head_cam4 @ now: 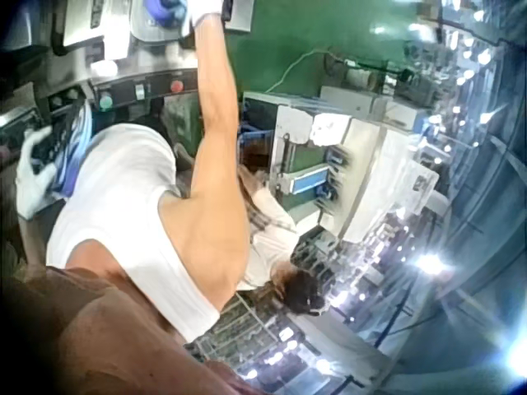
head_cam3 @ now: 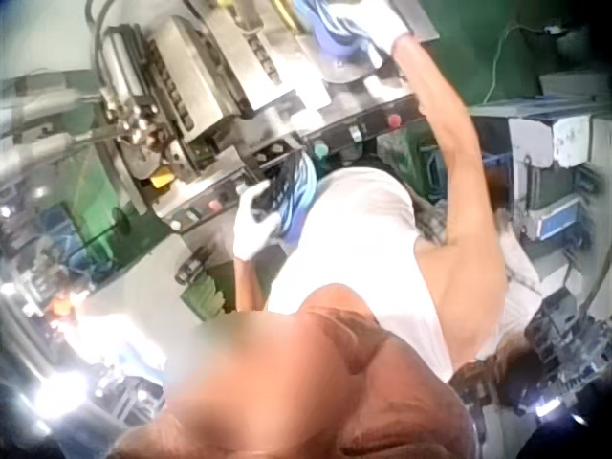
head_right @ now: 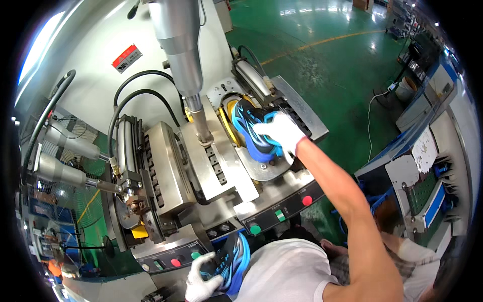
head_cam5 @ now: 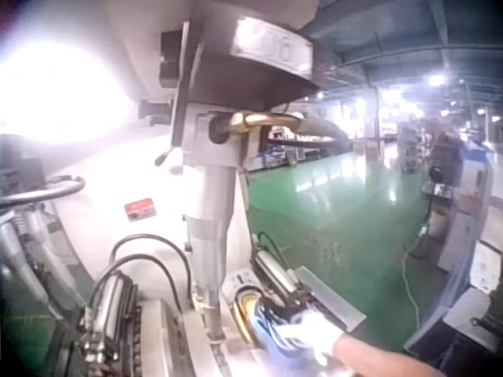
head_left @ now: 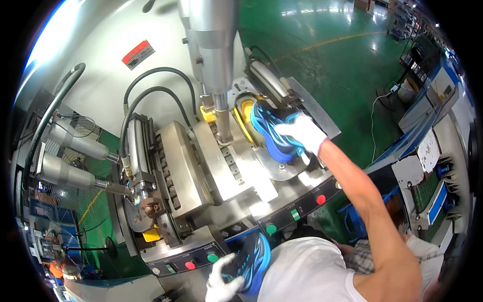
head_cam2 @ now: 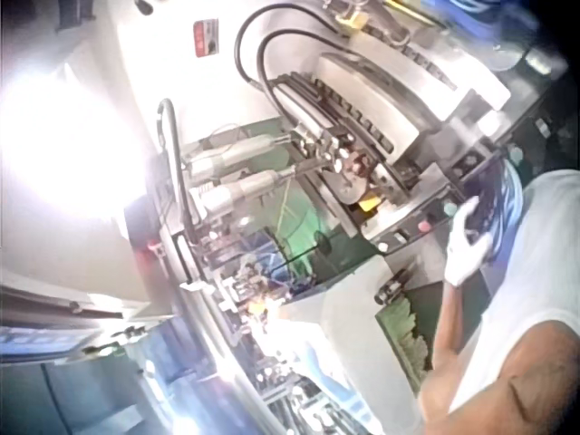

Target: The person operates machinery to process shoes. They take blue sneakers from a conveyor belt, place them individually onto a press machine, activate the machine to shape or attach components, and then return the sneakers to the conveyor belt.

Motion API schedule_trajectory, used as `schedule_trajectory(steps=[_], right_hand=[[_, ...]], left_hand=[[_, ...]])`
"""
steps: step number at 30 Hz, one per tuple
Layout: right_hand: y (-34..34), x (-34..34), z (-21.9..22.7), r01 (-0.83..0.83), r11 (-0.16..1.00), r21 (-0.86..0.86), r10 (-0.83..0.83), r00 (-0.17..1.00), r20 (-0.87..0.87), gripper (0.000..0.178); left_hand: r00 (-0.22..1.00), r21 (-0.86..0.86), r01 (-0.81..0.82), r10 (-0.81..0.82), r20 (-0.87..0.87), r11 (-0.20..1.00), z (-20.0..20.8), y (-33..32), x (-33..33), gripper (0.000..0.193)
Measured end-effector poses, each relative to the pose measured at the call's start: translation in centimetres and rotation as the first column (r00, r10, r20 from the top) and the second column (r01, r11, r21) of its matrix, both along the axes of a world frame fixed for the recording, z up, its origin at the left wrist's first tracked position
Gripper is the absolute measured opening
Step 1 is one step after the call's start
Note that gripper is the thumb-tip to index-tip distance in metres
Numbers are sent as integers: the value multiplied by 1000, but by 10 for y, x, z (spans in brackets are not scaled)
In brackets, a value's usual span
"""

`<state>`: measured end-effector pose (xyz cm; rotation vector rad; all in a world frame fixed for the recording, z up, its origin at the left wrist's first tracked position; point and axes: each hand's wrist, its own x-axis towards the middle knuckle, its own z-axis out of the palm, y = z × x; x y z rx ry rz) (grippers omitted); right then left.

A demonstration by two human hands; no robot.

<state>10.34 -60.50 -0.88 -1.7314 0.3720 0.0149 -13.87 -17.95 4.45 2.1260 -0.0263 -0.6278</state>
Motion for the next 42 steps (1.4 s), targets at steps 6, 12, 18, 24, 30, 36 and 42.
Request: schedule_trajectory(steps=[6,12,18,24,30,36,42], right_hand=[[55,139,-87,-158,647,-746,87,987,-134,53],[46,140,-109,-5,653,-757,12,1000,4,58],[49,146,-110,-149,623,-768,148,986,-71,59],[-2,150,-124,-218,898,-382,261,963,64,37],[153,-144,-47,-318,855,-411,495,738,459,78],[188,-244,-162,-329,25,-944,874,466,-139,99],[244,-284,-162,-654,19,-756,895,349,-279,102]], left_hand=[[887,55,-446,450,-108,893,-98,63,-118,70],[635,398,-743,756,163,538,-187,14,-142,63],[297,250,-941,913,281,229,-294,-19,-160,76],[343,214,-935,880,329,284,-319,-4,-152,76],[254,171,-964,896,364,204,-338,-6,-189,74],[416,143,-906,898,145,397,-290,5,-182,82],[451,-5,-886,864,223,464,-292,135,-295,67]])
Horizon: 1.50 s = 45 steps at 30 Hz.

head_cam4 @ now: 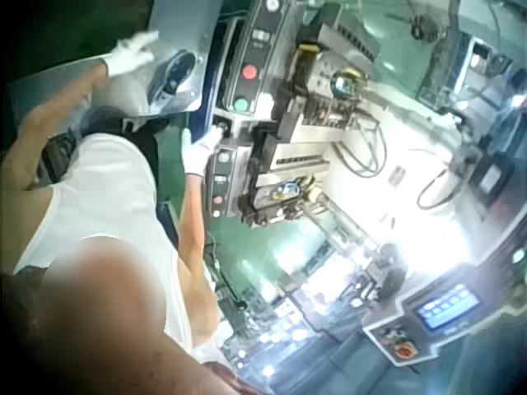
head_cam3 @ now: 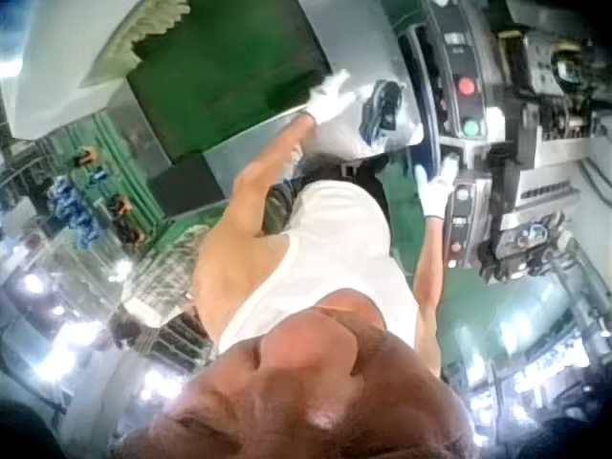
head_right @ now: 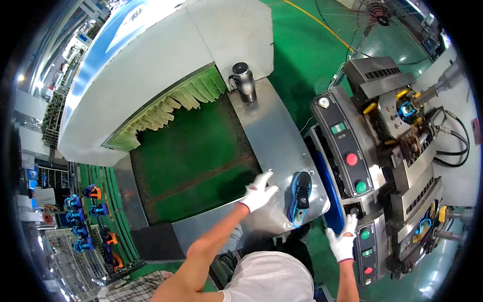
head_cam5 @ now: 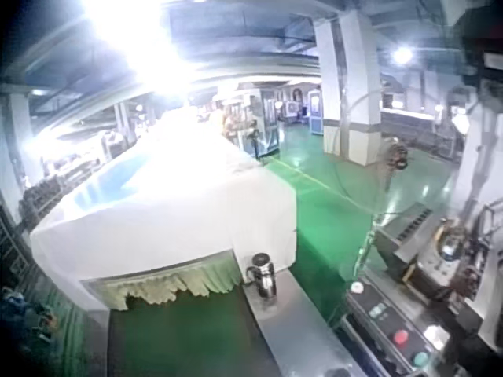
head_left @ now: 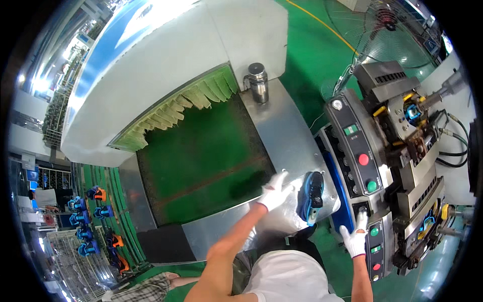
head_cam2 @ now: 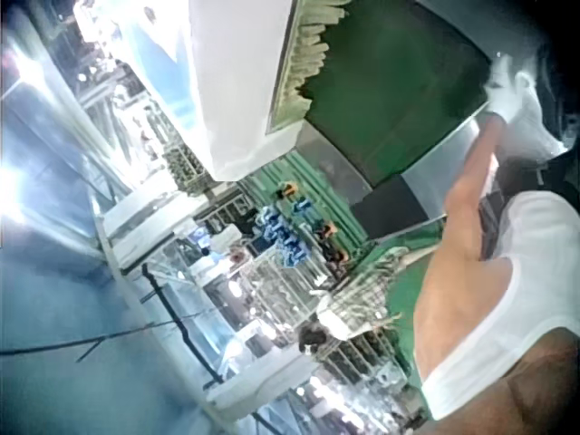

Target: The person operates machinery to process shoes. They take blue sneakers from a conveyor belt, place them individually onto a press machine, activate the machine to shape or attach components, and then return the sneakers to the conveyor belt.

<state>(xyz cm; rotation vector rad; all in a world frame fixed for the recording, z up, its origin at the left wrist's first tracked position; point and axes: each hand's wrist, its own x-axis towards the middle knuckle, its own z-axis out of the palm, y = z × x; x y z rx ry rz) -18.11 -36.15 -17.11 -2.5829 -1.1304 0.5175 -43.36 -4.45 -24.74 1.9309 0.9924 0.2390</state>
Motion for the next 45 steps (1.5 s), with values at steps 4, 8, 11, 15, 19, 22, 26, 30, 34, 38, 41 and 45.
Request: schedule_trajectory(steps=[4,8,11,15,19,22,26,30,34,38,41,45], right_hand=[[113,-86,-34,178,981,76,-142,927,-347,99],[181,-116,-79,483,864,140,-461,872,-164,71],[166,-90,-94,401,912,86,-382,907,-174,65],[172,-95,-89,467,876,119,-448,880,-158,61],[174,-96,-86,455,891,-1,-454,889,-60,53],[175,-96,-82,419,905,-71,-419,908,16,53],[167,-94,-83,450,889,-89,-450,893,24,53],[172,-98,-78,479,875,-74,-479,878,21,55],[172,-98,-86,457,888,-54,-453,888,73,55],[187,-110,-84,546,838,0,-546,838,-19,56],[179,-113,-81,522,852,-35,-520,853,47,56],[176,-109,-86,451,890,-56,-446,891,86,58]], left_hand=[[964,372,-258,264,35,892,-78,148,-84,45],[976,721,-88,203,-74,688,-65,327,-179,43],[175,738,320,729,-662,594,-77,473,-328,30],[374,813,-152,794,-479,563,-88,582,-412,47],[451,779,-238,776,-441,580,-123,612,-422,48],[487,767,-282,775,-403,576,-150,620,-410,49],[549,750,-317,757,-353,580,-176,629,-373,51],[599,715,-346,730,-330,608,-195,635,-329,53],[645,665,-361,690,-329,654,-212,640,-281,55],[705,612,-355,632,-322,707,-225,629,-222,58],[773,600,-315,566,-287,735,-220,610,-171,60],[849,614,-246,473,-237,750,-208,567,-138,62]])
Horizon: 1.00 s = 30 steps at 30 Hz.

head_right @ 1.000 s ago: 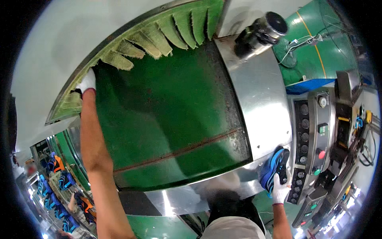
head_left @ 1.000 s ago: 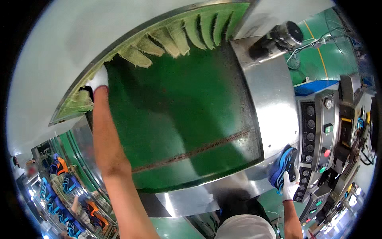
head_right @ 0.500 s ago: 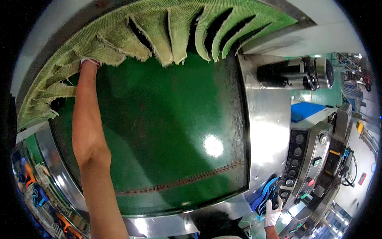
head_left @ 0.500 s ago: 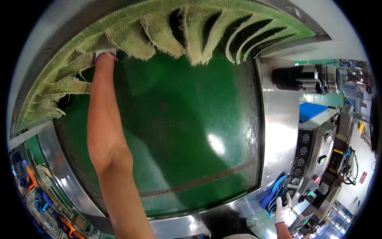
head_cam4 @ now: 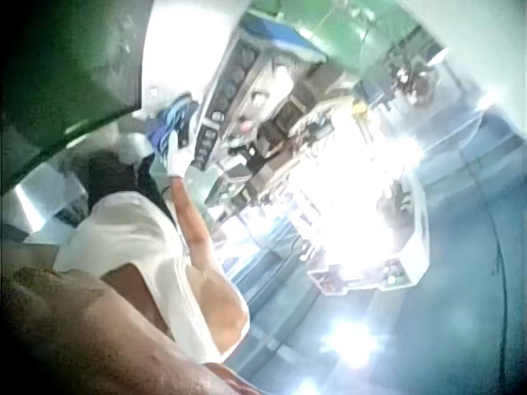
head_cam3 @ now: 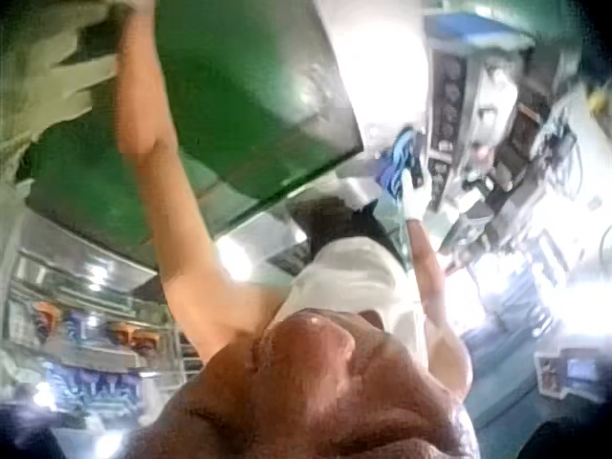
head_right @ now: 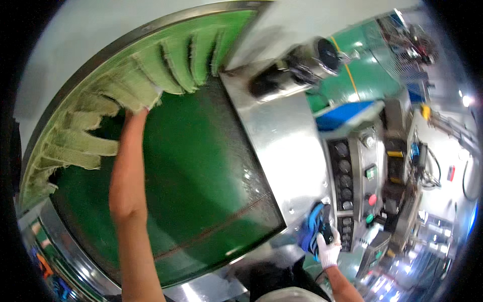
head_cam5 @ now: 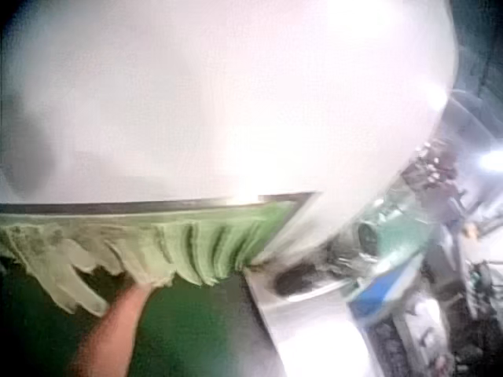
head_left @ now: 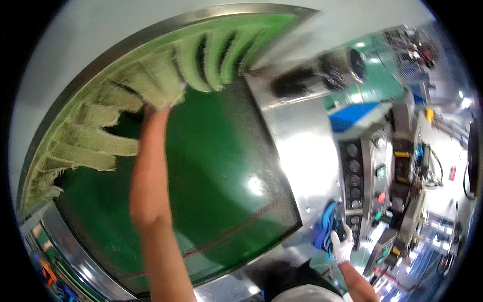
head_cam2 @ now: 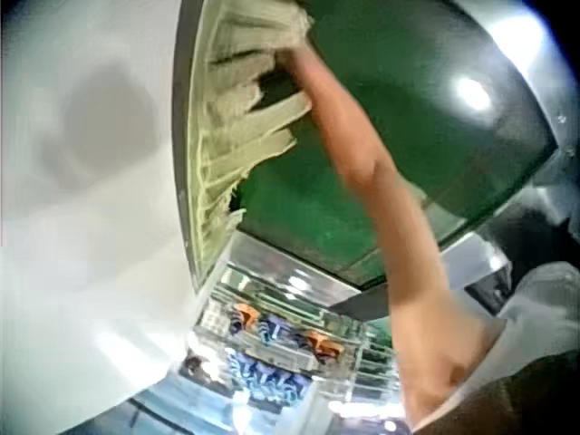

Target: The person operates machinery to process shoes. They take blue sneakers from a conveyor belt, place them individually onto a press machine, activate the machine to shape or attach components, and then return the sneakers to the conveyor belt.

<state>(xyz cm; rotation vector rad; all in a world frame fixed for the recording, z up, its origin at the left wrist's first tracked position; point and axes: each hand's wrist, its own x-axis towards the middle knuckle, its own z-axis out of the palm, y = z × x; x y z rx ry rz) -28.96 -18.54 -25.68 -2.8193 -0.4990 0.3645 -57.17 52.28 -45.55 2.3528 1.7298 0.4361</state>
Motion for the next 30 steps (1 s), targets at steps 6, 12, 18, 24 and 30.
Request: schedule_trajectory(steps=[6,12,18,24,30], right_hand=[[5,8,-12,-60,991,124,50,995,87,58],[10,13,-13,-69,955,288,75,997,-11,64],[64,0,53,-402,867,295,418,908,11,71],[213,-9,-19,-663,731,165,673,739,-12,73],[282,-1,-75,-782,623,-31,781,620,67,78]], left_hand=[[986,121,149,-138,-97,981,44,-123,3,61],[936,34,346,-343,-76,937,82,-275,-22,56],[913,-122,345,-302,275,931,101,-339,-20,55],[922,94,308,-322,216,947,77,-255,-21,54],[985,383,148,-99,-145,912,43,-15,-41,48]])
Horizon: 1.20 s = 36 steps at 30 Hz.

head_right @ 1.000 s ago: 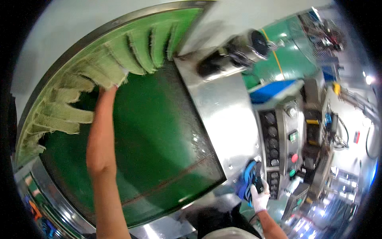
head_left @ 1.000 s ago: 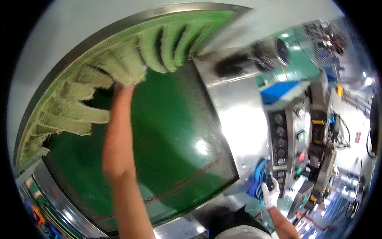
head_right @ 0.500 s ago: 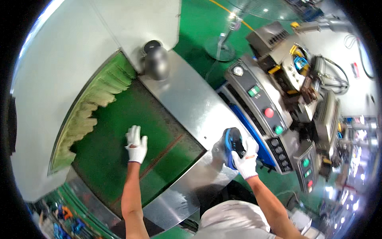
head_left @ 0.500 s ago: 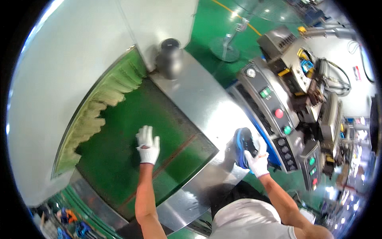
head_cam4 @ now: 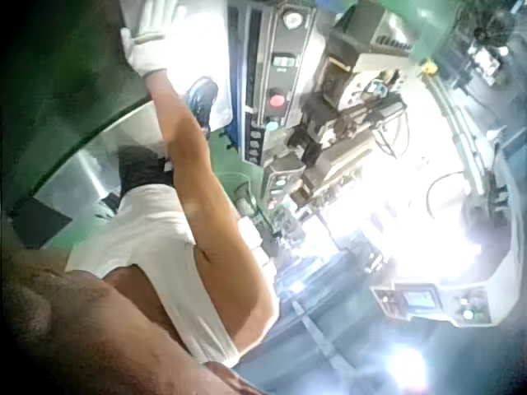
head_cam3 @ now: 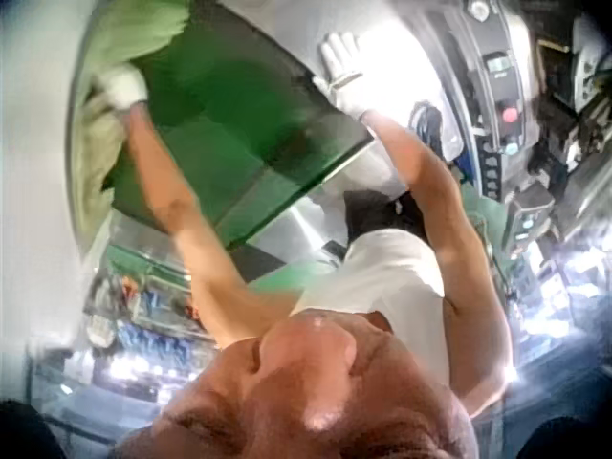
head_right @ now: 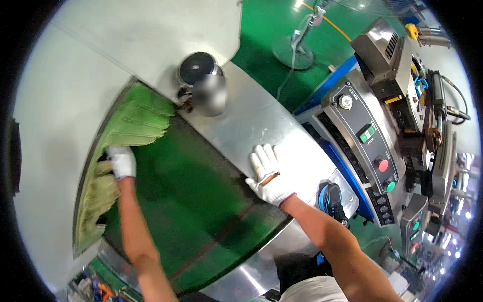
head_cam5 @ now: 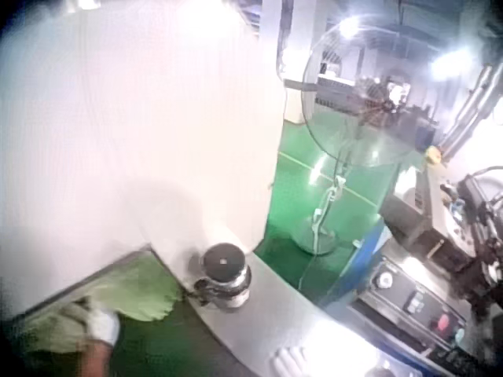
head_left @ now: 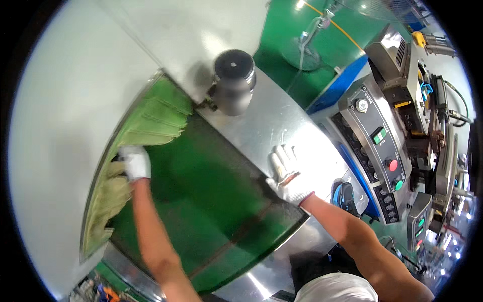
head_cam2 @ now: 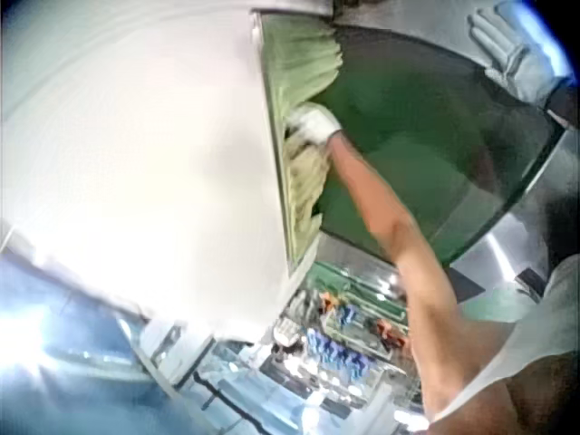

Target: The person operates machinery to process shoes. They take blue sneakers from a conveyor belt, place them individually onto a press machine, activate the machine to shape or attach components, and then return the sneakers to the conveyor belt.

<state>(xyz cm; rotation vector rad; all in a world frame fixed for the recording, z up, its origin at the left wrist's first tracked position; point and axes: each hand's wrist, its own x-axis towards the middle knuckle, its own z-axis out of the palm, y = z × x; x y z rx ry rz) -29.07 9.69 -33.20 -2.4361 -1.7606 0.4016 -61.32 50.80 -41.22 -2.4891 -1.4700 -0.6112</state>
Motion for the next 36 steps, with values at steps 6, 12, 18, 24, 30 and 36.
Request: schedule_trajectory(steps=[6,12,18,24,30,36], right_hand=[[8,3,-10,-25,1000,6,26,987,-160,78],[16,8,-8,-22,999,-40,19,998,-55,82],[29,4,8,-25,1000,-14,24,998,-53,83],[12,-8,-1,-46,999,16,47,995,-88,88],[-8,0,18,-100,995,27,99,995,20,91],[-58,-16,110,-266,946,187,320,861,-395,82]], left_hand=[[900,-312,-411,327,-290,856,-51,157,-23,54],[904,-378,-407,308,-295,832,-99,164,1,61],[919,-348,-372,287,-272,861,-70,146,2,68],[960,-275,-261,218,-177,925,-20,16,-6,76],[910,-630,-101,327,254,770,70,-237,36,71],[965,-755,-12,206,163,656,144,-411,24,65]])
